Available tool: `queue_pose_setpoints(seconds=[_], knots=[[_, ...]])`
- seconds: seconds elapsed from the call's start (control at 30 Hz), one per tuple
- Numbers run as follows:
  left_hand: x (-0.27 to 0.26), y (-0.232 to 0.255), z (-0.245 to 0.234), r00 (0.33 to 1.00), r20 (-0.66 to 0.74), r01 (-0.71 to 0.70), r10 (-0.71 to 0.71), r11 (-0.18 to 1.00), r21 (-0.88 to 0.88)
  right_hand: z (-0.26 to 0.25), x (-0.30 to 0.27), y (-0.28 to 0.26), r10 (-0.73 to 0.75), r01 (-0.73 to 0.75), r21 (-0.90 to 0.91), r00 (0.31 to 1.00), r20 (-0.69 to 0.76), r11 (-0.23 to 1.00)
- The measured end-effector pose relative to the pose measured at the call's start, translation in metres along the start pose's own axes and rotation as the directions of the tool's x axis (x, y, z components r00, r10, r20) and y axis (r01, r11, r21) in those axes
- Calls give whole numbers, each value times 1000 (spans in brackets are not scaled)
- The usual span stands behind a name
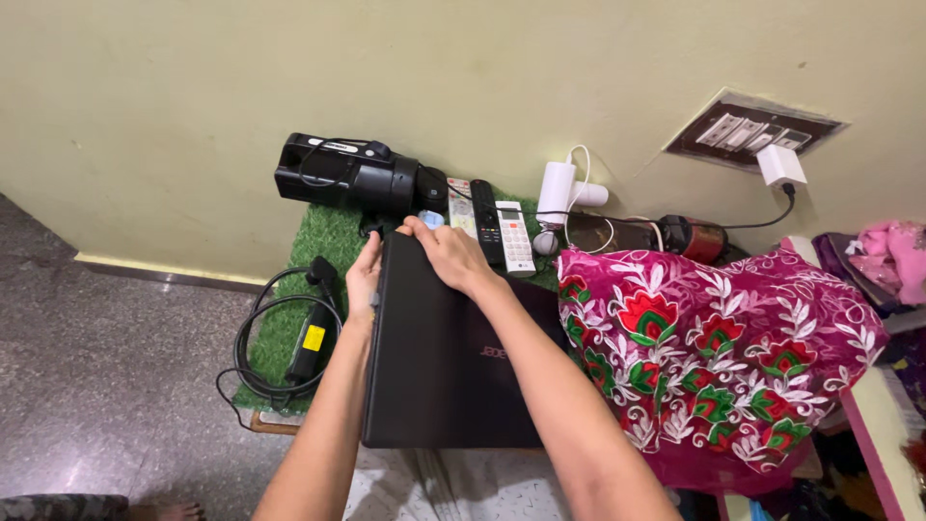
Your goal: The person organizes a small table by moving a camera flash unit and coiling its cable, then picks up a laptop and a power adapter, and plugs the adapter into the laptop. The person also briefly touches a wall switch.
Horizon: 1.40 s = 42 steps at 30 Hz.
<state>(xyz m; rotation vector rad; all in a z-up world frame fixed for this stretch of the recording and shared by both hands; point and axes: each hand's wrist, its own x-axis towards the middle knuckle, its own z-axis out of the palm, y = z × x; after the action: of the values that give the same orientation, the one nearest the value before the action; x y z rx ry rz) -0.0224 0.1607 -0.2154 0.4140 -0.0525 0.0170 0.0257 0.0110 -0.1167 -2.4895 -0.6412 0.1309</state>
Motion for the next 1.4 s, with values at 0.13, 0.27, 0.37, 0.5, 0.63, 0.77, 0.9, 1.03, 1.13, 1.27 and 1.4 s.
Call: queue_pose_setpoints(seconds=[0.13, 0.27, 0.37, 0.5, 0.63, 0.77, 0.9, 1.03, 1.13, 1.27, 1.4], knots=[[-21, 16, 32, 987, 63, 156, -146, 966, -208, 2, 2, 10, 140, -139, 34, 990, -13, 990], [-44, 30, 52, 980, 27, 197, -196, 975, -106, 9, 3, 24, 175, -173, -149, 985, -3, 973], [-56, 32, 50, 977, -16, 212, -213, 976, -55, 21, -3, 27, -62, 62, -194, 998, 7, 979], [-61, 32, 36, 967, -53, 244, -248, 967, -71, 31, -5, 22, 191, -182, -167, 981, 44, 969], [-60, 33, 24, 968, -101, 233, -228, 972, 37, 34, -4, 15, 255, -244, -169, 966, 43, 955], [-53, 28, 10, 950, -231, 259, -210, 944, 205, 41, -2, 17, 278, -262, -198, 959, 61, 945], [-46, 15, -8, 910, -404, 279, -89, 854, 440, 48, -2, 20, 279, -265, -193, 959, 50, 945], [-44, 4, -15, 906, -419, 188, 64, 826, 531, 51, -1, 24, 291, -279, -175, 956, 44, 944], [-47, 6, -3, 889, -411, 188, 202, 657, 730, 57, -2, 27, 277, -268, -178, 961, 25, 947], [-57, 5, 29, 794, -532, 443, 295, 319, 838, 64, -1, 32, 223, -226, -216, 974, -36, 950], [-62, 2, 44, 820, -389, 308, 419, 250, 918, 74, -6, 34, 135, -182, -252, 972, -193, 951]])
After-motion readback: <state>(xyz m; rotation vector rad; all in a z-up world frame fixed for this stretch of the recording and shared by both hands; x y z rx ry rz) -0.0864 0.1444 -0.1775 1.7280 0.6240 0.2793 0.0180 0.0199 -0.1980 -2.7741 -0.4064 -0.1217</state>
